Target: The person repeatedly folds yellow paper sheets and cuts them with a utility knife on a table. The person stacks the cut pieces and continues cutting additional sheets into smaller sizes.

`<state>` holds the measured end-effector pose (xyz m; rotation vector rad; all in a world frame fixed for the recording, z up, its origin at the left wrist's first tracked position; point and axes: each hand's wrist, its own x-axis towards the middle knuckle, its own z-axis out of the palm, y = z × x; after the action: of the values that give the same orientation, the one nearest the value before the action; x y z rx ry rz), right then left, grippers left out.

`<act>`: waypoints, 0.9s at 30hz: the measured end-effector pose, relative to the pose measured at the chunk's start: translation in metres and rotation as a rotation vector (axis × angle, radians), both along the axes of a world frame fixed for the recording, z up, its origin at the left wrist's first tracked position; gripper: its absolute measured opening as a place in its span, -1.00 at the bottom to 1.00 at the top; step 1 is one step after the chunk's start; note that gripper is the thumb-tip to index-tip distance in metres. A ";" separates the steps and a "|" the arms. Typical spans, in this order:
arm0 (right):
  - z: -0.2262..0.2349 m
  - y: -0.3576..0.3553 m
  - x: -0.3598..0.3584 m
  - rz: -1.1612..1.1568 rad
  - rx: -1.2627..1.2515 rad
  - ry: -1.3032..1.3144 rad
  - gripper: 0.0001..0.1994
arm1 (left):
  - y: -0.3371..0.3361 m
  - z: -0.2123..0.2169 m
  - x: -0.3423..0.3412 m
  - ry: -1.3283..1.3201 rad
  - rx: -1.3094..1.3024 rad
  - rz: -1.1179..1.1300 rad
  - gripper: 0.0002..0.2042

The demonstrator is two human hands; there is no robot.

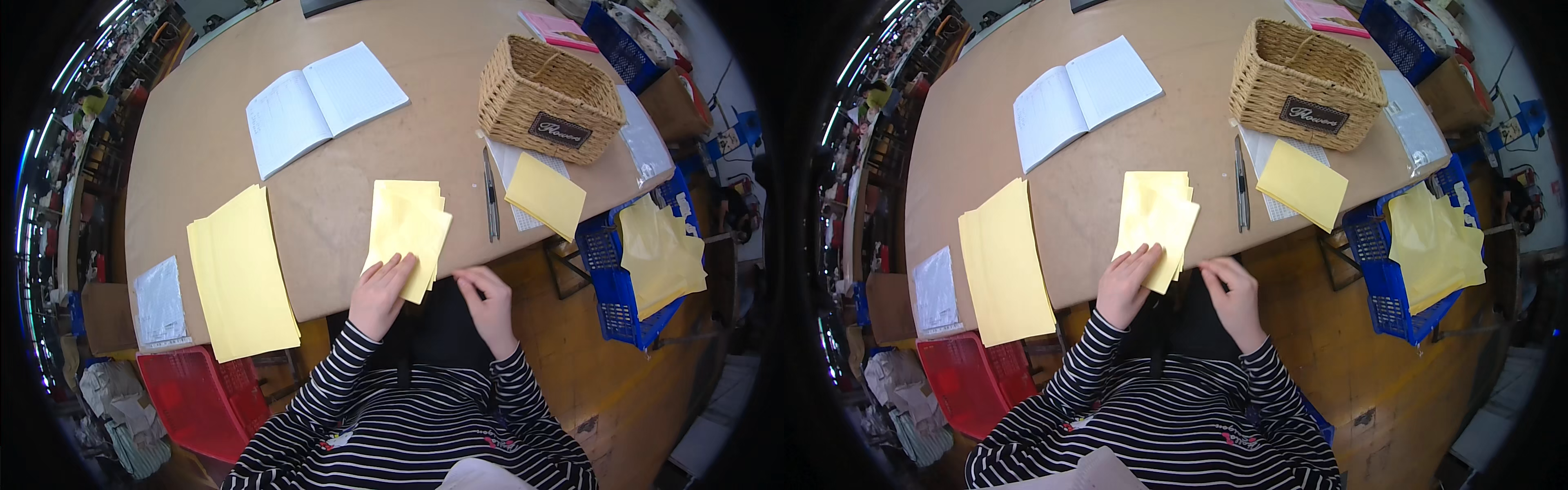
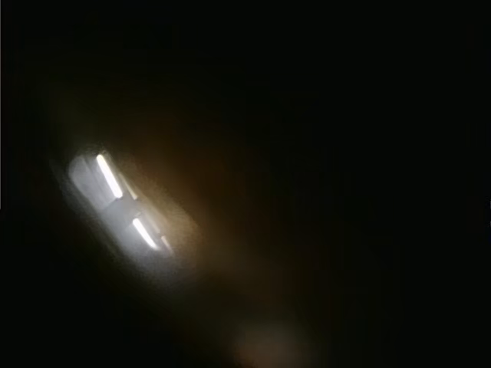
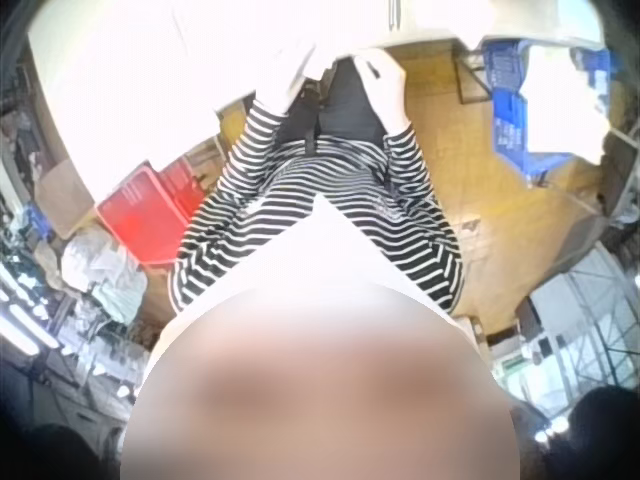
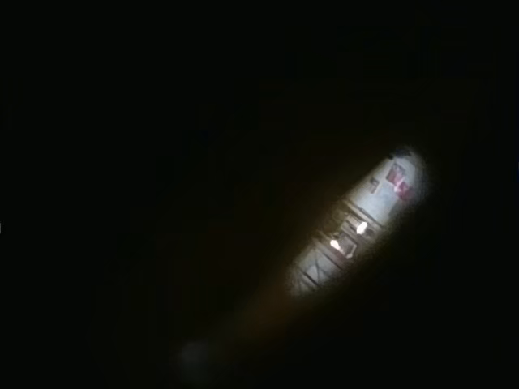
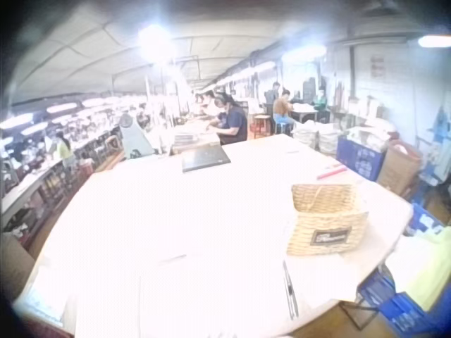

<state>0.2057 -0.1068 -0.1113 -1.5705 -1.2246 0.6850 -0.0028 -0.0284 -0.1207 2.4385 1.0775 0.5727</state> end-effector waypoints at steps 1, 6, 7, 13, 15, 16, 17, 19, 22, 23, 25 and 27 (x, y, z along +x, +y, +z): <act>-0.004 -0.005 -0.006 0.033 -0.026 0.054 -0.86 | 0.001 0.002 -0.003 -0.041 -0.029 0.005 -0.37; -0.017 -0.009 -0.025 0.051 -0.107 0.181 -0.83 | 0.010 0.016 -0.002 -0.260 0.080 0.225 -0.48; -0.019 -0.007 -0.028 0.044 -0.087 0.196 -0.83 | 0.011 0.019 -0.003 -0.244 0.015 0.332 -0.51; -0.023 0.004 -0.031 -0.020 -0.344 0.418 -0.76 | 0.018 0.009 0.005 -0.205 0.142 0.051 -0.46; -0.023 0.005 -0.031 -0.032 -0.410 0.356 -0.75 | 0.015 -0.002 0.014 -0.172 0.163 -0.018 -0.42; -0.023 0.005 -0.031 -0.041 -0.440 0.325 -0.74 | 0.018 -0.008 0.016 -0.273 0.159 0.003 -0.42; -0.024 0.006 -0.031 -0.025 -0.411 0.328 -0.74 | 0.021 -0.012 0.019 -0.393 0.183 0.006 -0.42; -0.025 0.007 -0.034 0.006 -0.355 0.334 -0.75 | 0.024 -0.016 0.017 -0.587 0.184 -0.016 -0.50; -0.026 0.012 -0.038 0.009 -0.283 0.432 -0.79 | 0.023 -0.011 0.004 -0.210 -0.022 -0.091 -0.60; -0.026 0.013 -0.038 0.014 -0.223 0.390 -0.80 | 0.021 -0.010 0.006 -0.235 0.006 -0.138 -0.69; -0.025 0.016 -0.039 0.010 -0.124 0.344 -0.83 | 0.019 -0.008 0.005 -0.241 0.051 -0.143 -0.69; -0.023 0.017 -0.040 0.044 -0.089 0.323 -0.81 | 0.018 -0.008 0.006 -0.255 0.063 -0.083 -0.75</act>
<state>0.1657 -0.0900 -0.1346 -1.4397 -1.0011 0.9917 0.0035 -0.0100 -0.1288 2.3701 0.8619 0.8741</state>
